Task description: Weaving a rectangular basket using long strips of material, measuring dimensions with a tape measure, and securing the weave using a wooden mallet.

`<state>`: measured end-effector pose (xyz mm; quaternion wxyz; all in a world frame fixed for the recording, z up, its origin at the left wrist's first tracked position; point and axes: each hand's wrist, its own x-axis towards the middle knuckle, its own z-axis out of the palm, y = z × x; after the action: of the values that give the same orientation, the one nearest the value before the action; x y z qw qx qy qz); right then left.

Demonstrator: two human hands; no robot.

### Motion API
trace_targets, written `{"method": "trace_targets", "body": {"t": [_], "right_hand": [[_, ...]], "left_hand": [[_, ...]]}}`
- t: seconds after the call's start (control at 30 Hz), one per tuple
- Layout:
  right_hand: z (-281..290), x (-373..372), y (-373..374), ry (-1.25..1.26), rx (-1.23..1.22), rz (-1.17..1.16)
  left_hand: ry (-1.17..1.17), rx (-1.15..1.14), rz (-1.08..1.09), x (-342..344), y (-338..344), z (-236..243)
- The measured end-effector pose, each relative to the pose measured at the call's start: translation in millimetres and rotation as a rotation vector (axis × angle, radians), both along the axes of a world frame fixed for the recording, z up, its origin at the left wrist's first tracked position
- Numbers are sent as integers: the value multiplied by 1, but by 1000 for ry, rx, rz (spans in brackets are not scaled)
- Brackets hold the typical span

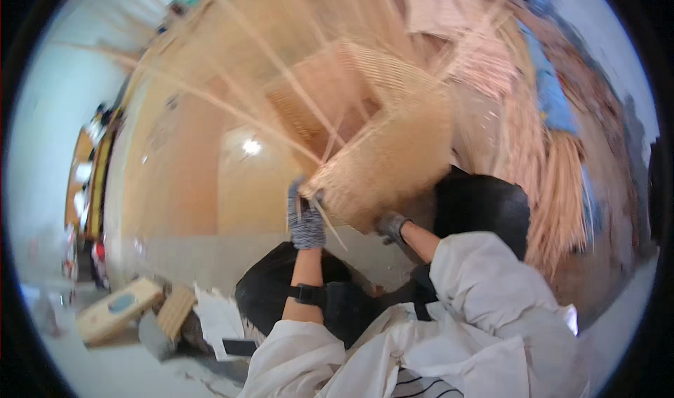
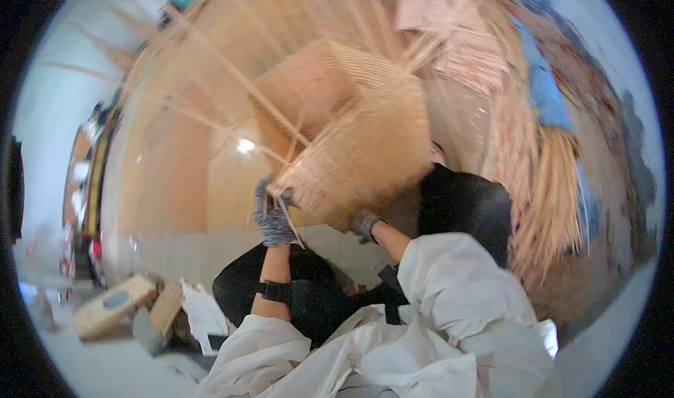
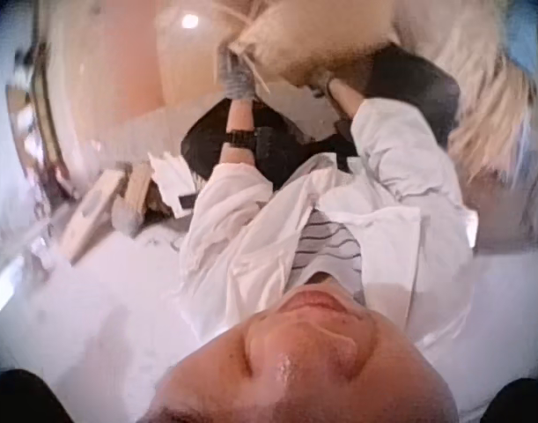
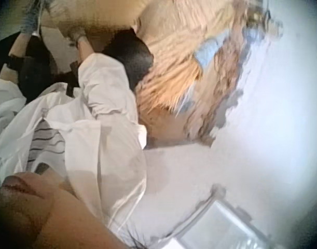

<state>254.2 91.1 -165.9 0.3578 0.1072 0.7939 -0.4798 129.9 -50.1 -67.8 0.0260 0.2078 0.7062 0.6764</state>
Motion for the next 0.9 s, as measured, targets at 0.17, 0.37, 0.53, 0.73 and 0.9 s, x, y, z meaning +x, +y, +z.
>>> {"method": "trace_targets", "body": {"t": [0.17, 0.37, 0.53, 0.73, 0.9], "right_hand": [[212, 144, 107, 646, -798, -1008], [152, 399, 215, -162, 596, -1515], [-29, 455, 149, -353, 845, -128], [-65, 423, 81, -697, 651, -927], [-86, 421, 105, -445, 726, -1044]], "left_hand": [[251, -359, -59, -30, 10, 50], [194, -253, -191, -25, 8, 132], [179, -247, -180, -15, 31, 160], [344, -393, -170, -11, 41, 189], [445, -602, -166, 2, 27, 234]]}}
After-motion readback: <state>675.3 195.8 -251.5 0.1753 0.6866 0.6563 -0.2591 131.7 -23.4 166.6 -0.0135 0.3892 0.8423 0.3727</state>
